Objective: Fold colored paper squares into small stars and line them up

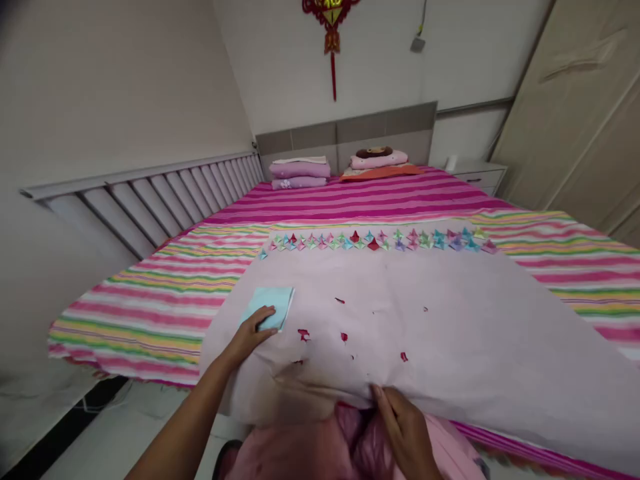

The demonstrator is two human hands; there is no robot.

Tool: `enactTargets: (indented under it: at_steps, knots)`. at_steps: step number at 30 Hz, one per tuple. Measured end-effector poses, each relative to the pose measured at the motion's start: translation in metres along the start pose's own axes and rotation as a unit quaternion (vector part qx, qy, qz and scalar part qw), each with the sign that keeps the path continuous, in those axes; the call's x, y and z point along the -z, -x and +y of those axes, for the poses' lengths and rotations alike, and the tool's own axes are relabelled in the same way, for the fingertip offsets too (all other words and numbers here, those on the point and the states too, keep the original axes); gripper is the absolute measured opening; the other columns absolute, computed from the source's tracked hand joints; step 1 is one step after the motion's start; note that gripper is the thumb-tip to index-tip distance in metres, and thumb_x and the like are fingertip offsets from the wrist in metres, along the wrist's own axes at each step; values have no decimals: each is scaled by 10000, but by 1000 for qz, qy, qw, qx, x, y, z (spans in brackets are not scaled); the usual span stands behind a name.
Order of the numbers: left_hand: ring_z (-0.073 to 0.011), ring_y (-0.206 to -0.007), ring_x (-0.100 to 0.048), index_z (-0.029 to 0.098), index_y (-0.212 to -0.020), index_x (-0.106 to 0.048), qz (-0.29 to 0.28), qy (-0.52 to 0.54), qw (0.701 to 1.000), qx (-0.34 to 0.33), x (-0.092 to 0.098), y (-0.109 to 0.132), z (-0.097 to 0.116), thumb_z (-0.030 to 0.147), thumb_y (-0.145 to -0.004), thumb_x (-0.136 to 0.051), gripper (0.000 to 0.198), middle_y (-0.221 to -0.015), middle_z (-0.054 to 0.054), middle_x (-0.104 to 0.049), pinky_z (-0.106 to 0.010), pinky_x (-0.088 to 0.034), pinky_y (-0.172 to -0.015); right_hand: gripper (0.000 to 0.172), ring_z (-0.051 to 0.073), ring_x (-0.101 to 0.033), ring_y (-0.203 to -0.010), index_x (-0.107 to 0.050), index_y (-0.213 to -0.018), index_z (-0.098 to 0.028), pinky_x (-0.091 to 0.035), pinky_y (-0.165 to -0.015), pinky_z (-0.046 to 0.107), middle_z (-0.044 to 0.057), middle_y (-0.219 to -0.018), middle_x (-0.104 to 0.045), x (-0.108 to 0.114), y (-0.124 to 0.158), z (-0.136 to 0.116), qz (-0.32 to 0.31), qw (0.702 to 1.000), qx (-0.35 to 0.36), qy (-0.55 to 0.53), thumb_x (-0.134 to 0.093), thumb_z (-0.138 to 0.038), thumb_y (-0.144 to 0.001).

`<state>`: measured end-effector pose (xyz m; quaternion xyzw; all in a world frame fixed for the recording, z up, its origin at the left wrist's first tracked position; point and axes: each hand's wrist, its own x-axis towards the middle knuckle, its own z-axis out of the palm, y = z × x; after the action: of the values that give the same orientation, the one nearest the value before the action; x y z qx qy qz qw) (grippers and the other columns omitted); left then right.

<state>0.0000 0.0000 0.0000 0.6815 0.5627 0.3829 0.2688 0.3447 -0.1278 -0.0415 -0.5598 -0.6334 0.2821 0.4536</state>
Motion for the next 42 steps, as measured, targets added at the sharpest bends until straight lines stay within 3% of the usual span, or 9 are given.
enactTargets:
  at_steps: [19, 26, 30, 36, 39, 41, 42]
  knots:
    - [-274, -1293, -402, 210, -1028, -682, 3, 65, 997, 51, 1, 0, 2, 433, -649, -709, 440, -1260, -98, -598, -461, -255, -1098, 463, 198, -607, -581, -593, -606, -195, -504, -575, 257, 32, -559, -601, 0, 0, -6, 4, 1000, 3, 30, -428, -539, -868]
    - [-291, -1249, -450, 189, -736, -715, 28, 82, 995, 50, -2, -1, 5, 464, -647, -686, 290, -1162, -113, -657, -441, -307, -1063, 484, 193, -595, -558, -608, -597, -194, -498, -545, 253, 34, -556, -607, 1, -1, -8, 13, 1000, 9, 26, -439, -567, -854]
    - [-275, -1047, -591, 180, -644, -664, 85, 97, 990, 52, 4, -4, 21, 410, -676, -660, 232, -1015, -102, -707, -402, -394, -963, 492, 179, -572, -529, -615, -604, -185, -487, -530, 251, 28, -547, -594, -1, -1, -6, 19, 999, 15, 21, -443, -573, -853]
    - [-169, -764, -562, 188, -767, -595, 273, 160, 947, 55, 21, -1, 55, 384, -725, -609, 201, -702, 15, -602, -257, -434, -722, 410, 162, -546, -530, -612, -645, -181, -473, -529, 255, 27, -568, -574, -3, 7, -5, 60, 994, 78, 44, -446, -454, -903]
    - [-131, -688, -559, 189, -795, -574, 273, 238, 930, 56, 20, 8, 76, 441, -750, -585, 256, -691, 29, -584, -230, -446, -667, 304, 179, -576, -629, -623, -735, -184, -493, -616, 294, 46, -665, -605, 1, 5, -8, 93, 985, 122, 82, -455, -359, -917]
    - [-126, -681, -587, 181, -807, -576, 232, 316, 918, 62, 14, 17, 92, 460, -734, -611, 290, -740, 15, -623, -234, -473, -656, 208, 218, -596, -817, -625, -908, -177, -495, -743, 359, 88, -857, -639, 4, 0, -9, 117, 975, 139, 127, -486, -331, -902]
    - [-127, -692, -603, 172, -810, -587, 189, 391, 898, 76, 10, 21, 99, 432, -713, -655, 286, -770, 4, -644, -237, -486, -666, 237, 248, -577, -933, -607, -1021, -174, -475, -814, 408, 114, -987, -629, 4, -4, -9, 129, 968, 145, 160, -514, -343, -883]
